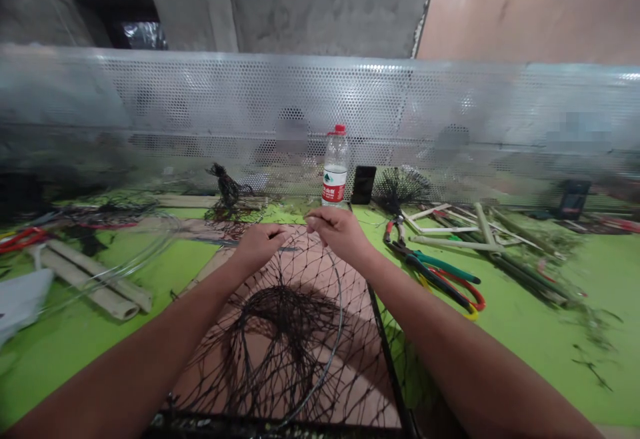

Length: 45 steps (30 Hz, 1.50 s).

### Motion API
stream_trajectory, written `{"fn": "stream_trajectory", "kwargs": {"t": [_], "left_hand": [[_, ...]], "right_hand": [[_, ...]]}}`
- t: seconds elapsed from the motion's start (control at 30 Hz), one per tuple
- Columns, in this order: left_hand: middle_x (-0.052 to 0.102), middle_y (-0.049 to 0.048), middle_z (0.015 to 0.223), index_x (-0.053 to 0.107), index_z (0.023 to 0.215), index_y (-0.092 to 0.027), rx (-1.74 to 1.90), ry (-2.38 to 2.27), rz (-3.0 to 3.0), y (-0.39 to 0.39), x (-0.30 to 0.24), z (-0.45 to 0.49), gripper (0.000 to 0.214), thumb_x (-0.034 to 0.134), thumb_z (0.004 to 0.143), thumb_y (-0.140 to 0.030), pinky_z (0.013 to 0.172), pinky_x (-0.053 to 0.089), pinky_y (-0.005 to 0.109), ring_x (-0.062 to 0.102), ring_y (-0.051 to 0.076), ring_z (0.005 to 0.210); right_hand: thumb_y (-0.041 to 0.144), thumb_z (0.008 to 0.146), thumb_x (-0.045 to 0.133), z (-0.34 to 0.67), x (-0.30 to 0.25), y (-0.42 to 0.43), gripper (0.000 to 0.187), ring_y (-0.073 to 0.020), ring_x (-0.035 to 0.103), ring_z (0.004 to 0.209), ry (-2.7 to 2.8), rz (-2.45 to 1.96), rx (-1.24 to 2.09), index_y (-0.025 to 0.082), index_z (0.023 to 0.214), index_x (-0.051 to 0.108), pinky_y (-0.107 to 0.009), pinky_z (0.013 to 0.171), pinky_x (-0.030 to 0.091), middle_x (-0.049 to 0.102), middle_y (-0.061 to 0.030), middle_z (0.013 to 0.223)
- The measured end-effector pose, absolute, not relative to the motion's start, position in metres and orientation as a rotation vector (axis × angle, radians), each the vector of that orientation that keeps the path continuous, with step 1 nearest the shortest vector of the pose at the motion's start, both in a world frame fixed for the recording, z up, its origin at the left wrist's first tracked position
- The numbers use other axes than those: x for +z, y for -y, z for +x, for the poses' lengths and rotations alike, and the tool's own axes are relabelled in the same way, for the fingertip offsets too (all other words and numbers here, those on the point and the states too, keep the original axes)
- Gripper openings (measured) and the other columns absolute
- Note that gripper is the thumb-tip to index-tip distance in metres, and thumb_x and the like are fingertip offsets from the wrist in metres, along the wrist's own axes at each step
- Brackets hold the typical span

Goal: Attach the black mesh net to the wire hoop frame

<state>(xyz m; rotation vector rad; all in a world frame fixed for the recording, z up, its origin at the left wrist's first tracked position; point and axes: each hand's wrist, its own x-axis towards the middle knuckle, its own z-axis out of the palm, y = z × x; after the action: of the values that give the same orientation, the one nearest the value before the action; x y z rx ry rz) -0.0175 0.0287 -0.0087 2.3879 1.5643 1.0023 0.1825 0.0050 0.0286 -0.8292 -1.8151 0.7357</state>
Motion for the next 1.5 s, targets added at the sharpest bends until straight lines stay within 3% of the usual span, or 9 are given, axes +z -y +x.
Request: {"fn": "stream_trajectory", "kwargs": {"t": [0.2, 0.4, 0.6, 0.77, 0.87, 1.13, 1.27, 1.4, 1.5], "left_hand": [[0.067, 0.002, 0.072, 0.067, 0.073, -0.017, 1.021, -1.563, 2.389, -0.026, -0.005, -0.016, 0.026, 0.047, 0.078, -0.034, 0.063, 0.038, 0.022, 0.057, 0.014, 0.069], [0.069, 0.0016, 0.081, 0.067, 0.079, -0.017, 1.13, -1.422, 2.299, -0.022, -0.005, -0.014, 0.025, 0.048, 0.079, -0.033, 0.069, 0.042, 0.022, 0.06, 0.015, 0.076], [0.068, 0.0023, 0.09, 0.067, 0.092, -0.019, 1.101, -1.339, 2.341, -0.025, -0.007, -0.014, 0.029, 0.047, 0.081, -0.037, 0.076, 0.044, 0.023, 0.06, 0.015, 0.084], [0.062, 0.0079, 0.102, 0.065, 0.105, -0.021, 1.06, -1.453, 2.642, -0.025, 0.002, -0.015, 0.04, 0.055, 0.076, -0.047, 0.092, 0.037, 0.034, 0.052, 0.022, 0.099], [0.059, 0.0063, 0.107, 0.063, 0.108, -0.025, 0.896, -1.349, 2.8, -0.023, 0.007, -0.013, 0.04, 0.057, 0.076, -0.046, 0.094, 0.034, 0.036, 0.049, 0.022, 0.103], [0.063, -0.0006, 0.08, 0.065, 0.094, -0.023, 0.499, -1.06, 2.603, -0.024, 0.025, -0.005, 0.023, 0.051, 0.08, -0.033, 0.066, 0.038, 0.023, 0.053, 0.014, 0.073], [0.054, -0.0007, 0.066, 0.065, 0.088, -0.016, 0.3, -0.9, 2.335, -0.03, 0.035, -0.013, 0.034, 0.054, 0.076, -0.045, 0.056, 0.033, 0.021, 0.044, 0.01, 0.059], [0.043, -0.0008, 0.058, 0.062, 0.079, -0.011, 0.499, -0.914, 2.039, -0.031, 0.034, -0.02, 0.052, 0.041, 0.08, -0.059, 0.051, 0.029, 0.023, 0.035, 0.009, 0.053], [0.041, -0.0022, 0.058, 0.058, 0.076, -0.012, 0.545, -0.915, 1.966, -0.029, 0.029, -0.02, 0.048, 0.047, 0.077, -0.059, 0.05, 0.027, 0.022, 0.032, 0.008, 0.051]], "right_hand": [[0.041, 0.086, 0.043, 0.177, 0.025, -0.007, 0.022, -0.0071, 0.043, 0.037, 1.606, -0.808, 0.921, 0.022, 0.075, 0.041, -0.02, 0.037, 0.031, 0.052, 0.0051, 0.053], [0.042, 0.084, 0.045, 0.181, 0.016, -0.025, 0.025, -0.0072, 0.039, 0.04, 1.158, -0.688, 1.06, 0.023, 0.073, 0.033, -0.021, 0.039, 0.033, 0.04, 0.0067, 0.054], [0.042, 0.087, 0.04, 0.174, 0.017, -0.016, 0.02, -0.0076, 0.038, 0.039, 1.269, -0.696, 0.896, 0.024, 0.078, 0.037, -0.021, 0.04, 0.031, 0.042, 0.0065, 0.053], [0.038, 0.087, 0.042, 0.17, 0.024, -0.002, 0.019, -0.0072, 0.039, 0.04, 1.469, -0.716, 0.792, 0.023, 0.076, 0.041, -0.021, 0.042, 0.031, 0.043, 0.0065, 0.049], [0.039, 0.086, 0.044, 0.169, 0.025, 0.004, 0.02, -0.0073, 0.041, 0.042, 1.584, -0.75, 0.769, 0.022, 0.075, 0.042, -0.021, 0.044, 0.033, 0.046, 0.0059, 0.051], [0.033, 0.089, 0.041, 0.167, 0.022, 0.012, 0.018, -0.0059, 0.043, 0.044, 1.788, -0.7, 0.712, 0.021, 0.075, 0.044, -0.02, 0.047, 0.035, 0.048, 0.0055, 0.054], [0.034, 0.088, 0.041, 0.168, 0.026, 0.01, 0.019, -0.0062, 0.044, 0.044, 1.732, -0.662, 0.742, 0.02, 0.074, 0.043, -0.02, 0.048, 0.036, 0.048, 0.0058, 0.052], [0.035, 0.089, 0.04, 0.169, 0.027, 0.005, 0.021, -0.0061, 0.046, 0.042, 1.639, -0.599, 0.799, 0.02, 0.075, 0.041, -0.02, 0.045, 0.036, 0.05, 0.0059, 0.053], [0.036, 0.088, 0.041, 0.169, 0.025, 0.002, 0.02, -0.006, 0.047, 0.041, 1.584, -0.57, 0.858, 0.021, 0.076, 0.041, -0.019, 0.042, 0.035, 0.051, 0.0059, 0.056]]}}
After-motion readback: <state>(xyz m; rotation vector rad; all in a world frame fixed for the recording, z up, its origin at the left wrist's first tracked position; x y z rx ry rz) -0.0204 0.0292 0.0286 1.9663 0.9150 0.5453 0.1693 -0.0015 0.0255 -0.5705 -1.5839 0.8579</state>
